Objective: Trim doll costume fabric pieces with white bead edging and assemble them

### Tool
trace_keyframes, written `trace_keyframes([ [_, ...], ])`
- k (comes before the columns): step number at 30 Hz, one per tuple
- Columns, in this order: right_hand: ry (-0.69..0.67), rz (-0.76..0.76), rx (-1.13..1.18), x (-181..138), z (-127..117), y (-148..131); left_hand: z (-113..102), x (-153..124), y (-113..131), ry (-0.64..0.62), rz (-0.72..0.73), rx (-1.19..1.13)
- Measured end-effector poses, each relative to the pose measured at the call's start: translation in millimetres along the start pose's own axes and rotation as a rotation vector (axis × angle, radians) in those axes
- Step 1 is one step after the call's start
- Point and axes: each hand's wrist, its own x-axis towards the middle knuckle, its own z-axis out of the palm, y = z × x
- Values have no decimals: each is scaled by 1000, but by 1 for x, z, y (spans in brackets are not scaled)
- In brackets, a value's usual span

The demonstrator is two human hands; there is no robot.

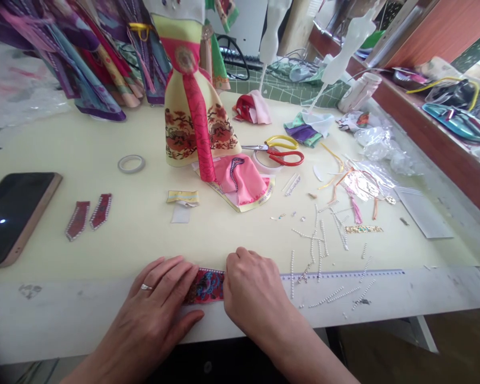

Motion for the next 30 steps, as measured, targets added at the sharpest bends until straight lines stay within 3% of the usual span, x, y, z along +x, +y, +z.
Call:
trace_keyframes([
  [4,12,-5,-17,0,2,0,-4,3,4,39,76,6],
  [10,20,-11,-22,-1,2,1,2,6,12,-63,243,14],
  [30,-73,-14,50,-3,-2,9,7,9,15,-100,249,-48],
])
